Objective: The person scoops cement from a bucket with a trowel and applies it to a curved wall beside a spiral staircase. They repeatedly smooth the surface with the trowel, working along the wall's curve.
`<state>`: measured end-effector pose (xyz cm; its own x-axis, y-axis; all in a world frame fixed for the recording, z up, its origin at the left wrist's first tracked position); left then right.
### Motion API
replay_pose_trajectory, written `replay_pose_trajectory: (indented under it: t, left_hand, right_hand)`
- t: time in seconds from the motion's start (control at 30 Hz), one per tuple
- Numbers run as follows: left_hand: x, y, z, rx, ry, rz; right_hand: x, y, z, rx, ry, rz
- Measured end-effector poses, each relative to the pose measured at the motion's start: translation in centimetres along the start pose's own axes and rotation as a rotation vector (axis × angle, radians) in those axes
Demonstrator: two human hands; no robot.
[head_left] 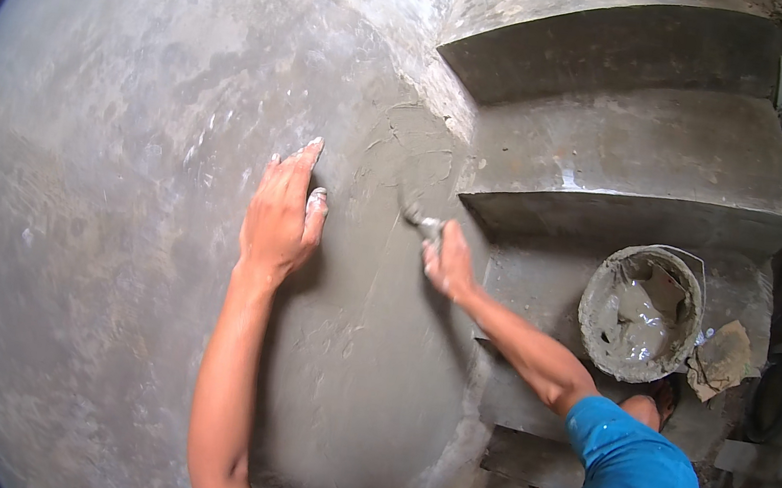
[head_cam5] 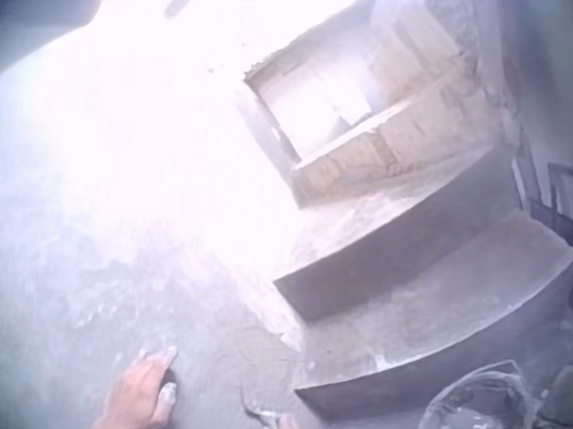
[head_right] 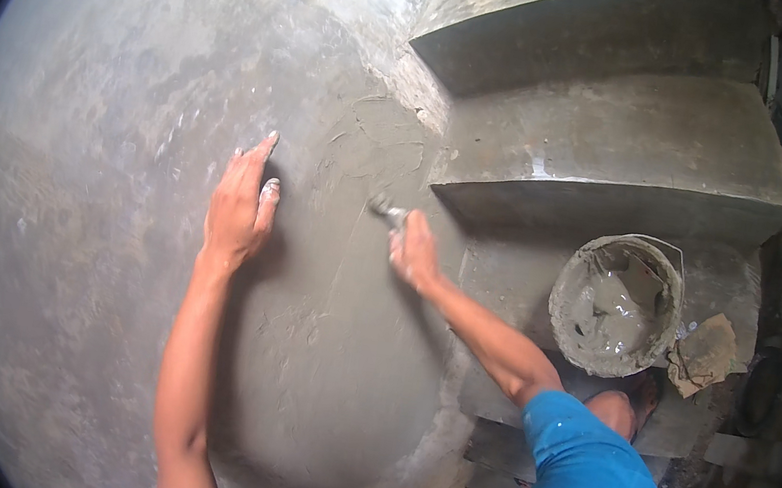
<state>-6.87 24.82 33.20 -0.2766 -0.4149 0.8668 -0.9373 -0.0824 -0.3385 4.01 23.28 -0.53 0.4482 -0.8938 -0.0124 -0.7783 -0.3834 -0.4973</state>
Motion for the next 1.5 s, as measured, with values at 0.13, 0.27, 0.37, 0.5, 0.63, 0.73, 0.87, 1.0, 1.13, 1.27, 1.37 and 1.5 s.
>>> replay_pose_trajectory:
  t: [0.13, 0.27, 0.37, 0.5, 0.63, 0.73, 0.87, 1.0, 1.13, 1.27, 1.37, 1.5]
  left_hand:
    - [0.0, 0.2, -0.2, -0.013, 0.027, 0.003]
    - [0.0, 0.3, -0.4, -0.016, 0.022, 0.004]
    - [-0.2, 0.3, -0.5, -0.007, 0.021, -0.004]
    - [-0.3, 0.3, -0.6, -0.015, 0.045, 0.006]
    - [-0.5, 0.2, -0.7, -0.005, 0.065, 0.018]
    - [-0.5, 0.0, -0.6, -0.012, 0.106, 0.023]
    - [0.7, 0.1, -0.1, -0.021, 0.248, 0.042]
    - [1.6, 1.2, 0.3, 0.179, 0.545, 0.183]
    - [-2.2, 6.4, 5.0, 0.320, 0.926, 0.468]
    - [-11.3, 16.0, 17.4, 0.655, 1.515, 0.600]
    - [-17.5, 21.0, 27.1, 0.883, 1.533, 0.155]
    - [-20.8, 22.1, 33.2, 0.803, 1.608, -0.084]
  right_hand:
    - [1.0, 3.5, -3.8, 0.234, -0.073, -0.091]
    - [1.8, -3.5, -1.3, 0.056, -0.008, 0.129]
    - [1.8, -10.0, 1.8, -0.103, 0.035, 0.103]
    - [0.8, -9.3, 1.4, 0.071, 0.024, 0.004]
    - [-0.2, -1.2, -2.0, 0.328, 0.020, -0.017]
    - [-0.5, 5.8, -4.2, 0.387, -0.031, -0.156]
    - [2.8, 14.7, -6.5, 0.401, 0.039, -0.250]
    - [9.9, 23.9, -8.9, -0.161, 0.050, -0.320]
    - [20.9, 26.1, -10.6, -0.411, 0.012, -0.165]
    - [33.1, 21.1, -12.9, -0.393, 0.060, -0.178]
    - [39.3, 16.6, -15.9, -0.239, 0.730, -0.216]
    - [41.7, 12.2, -17.9, -0.382, 1.130, -0.437]
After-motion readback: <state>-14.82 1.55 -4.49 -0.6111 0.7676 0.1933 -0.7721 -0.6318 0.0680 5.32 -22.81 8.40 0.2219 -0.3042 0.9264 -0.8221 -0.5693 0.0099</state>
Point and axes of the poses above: each hand's wrist, its own y-axis away from the middle knuckle, its own x-axis out of the back of the hand, z = x × y, the point moved 3 cm from there along -y, towards the middle knuckle, and after that the axes turned 4 degrees about -z, right-handed, at the moved point
